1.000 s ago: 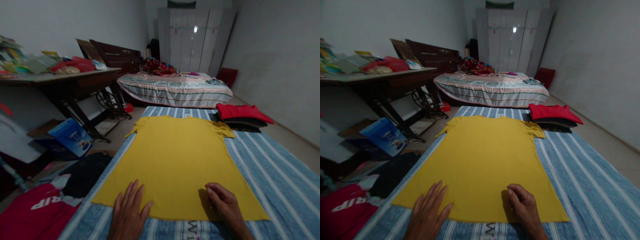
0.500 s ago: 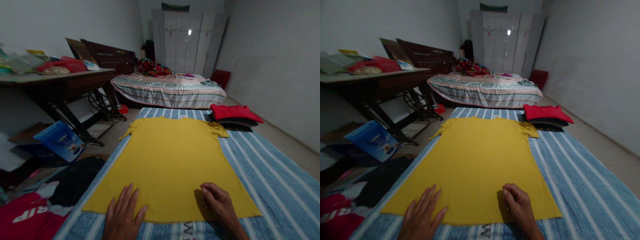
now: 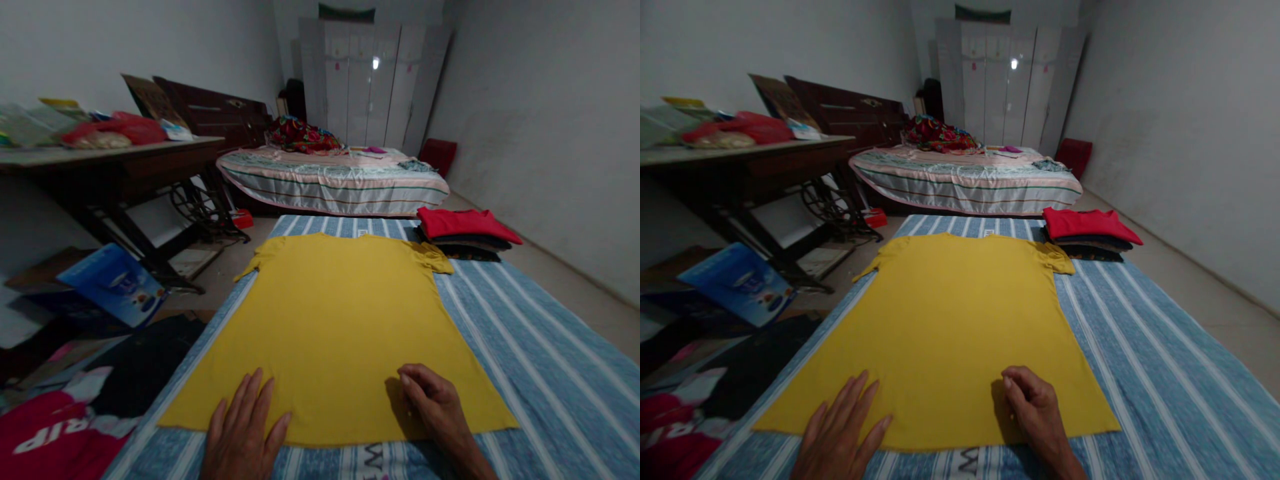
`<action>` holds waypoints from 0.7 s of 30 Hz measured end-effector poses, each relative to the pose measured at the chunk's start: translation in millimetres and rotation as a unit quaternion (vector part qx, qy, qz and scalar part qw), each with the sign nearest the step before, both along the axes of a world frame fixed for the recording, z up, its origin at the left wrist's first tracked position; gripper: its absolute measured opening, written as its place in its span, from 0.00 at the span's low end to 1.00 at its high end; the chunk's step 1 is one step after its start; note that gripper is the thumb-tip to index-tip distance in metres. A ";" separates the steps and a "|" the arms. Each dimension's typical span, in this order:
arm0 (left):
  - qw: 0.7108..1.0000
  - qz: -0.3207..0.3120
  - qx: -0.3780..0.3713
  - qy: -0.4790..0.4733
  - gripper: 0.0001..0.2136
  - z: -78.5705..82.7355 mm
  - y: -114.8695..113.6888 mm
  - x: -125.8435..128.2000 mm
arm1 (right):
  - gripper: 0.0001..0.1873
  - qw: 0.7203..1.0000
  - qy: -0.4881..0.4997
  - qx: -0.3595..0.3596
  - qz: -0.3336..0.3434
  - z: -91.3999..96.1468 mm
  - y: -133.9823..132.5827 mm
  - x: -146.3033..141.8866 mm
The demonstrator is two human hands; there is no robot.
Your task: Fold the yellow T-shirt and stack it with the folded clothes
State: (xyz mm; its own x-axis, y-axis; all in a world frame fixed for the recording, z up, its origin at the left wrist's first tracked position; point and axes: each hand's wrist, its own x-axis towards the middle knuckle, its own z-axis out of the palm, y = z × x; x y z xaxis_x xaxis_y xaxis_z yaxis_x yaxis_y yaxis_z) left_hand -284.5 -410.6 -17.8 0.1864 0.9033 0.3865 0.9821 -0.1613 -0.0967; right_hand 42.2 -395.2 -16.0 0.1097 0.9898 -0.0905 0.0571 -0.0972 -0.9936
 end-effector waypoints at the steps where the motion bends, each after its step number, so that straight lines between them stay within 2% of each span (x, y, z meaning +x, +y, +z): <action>1: 1.000 0.001 0.004 -0.001 0.22 -0.3 0.1 0.4 | 0.19 1.000 0.000 -0.001 -0.002 -0.4 0.2 0.0; 10: 1.000 -0.010 -0.014 0.020 0.22 3.5 -1.0 -1.6 | 0.19 1.000 0.012 0.000 -0.004 -1.9 0.1 -0.3; 21: 0.999 -0.006 -0.029 0.017 0.23 0.6 -1.3 -4.0 | 0.20 1.000 0.010 -0.004 -0.010 -6.2 1.0 -0.5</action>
State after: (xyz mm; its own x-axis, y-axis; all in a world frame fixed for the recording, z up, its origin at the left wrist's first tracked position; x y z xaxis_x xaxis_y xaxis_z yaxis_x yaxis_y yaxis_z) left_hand -288.5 -411.9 -17.1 0.2096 0.9216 0.3267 0.9764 -0.1796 -0.1198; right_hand 41.7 -394.2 -22.2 0.1268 0.9867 -0.1017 0.0354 -0.1070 -0.9936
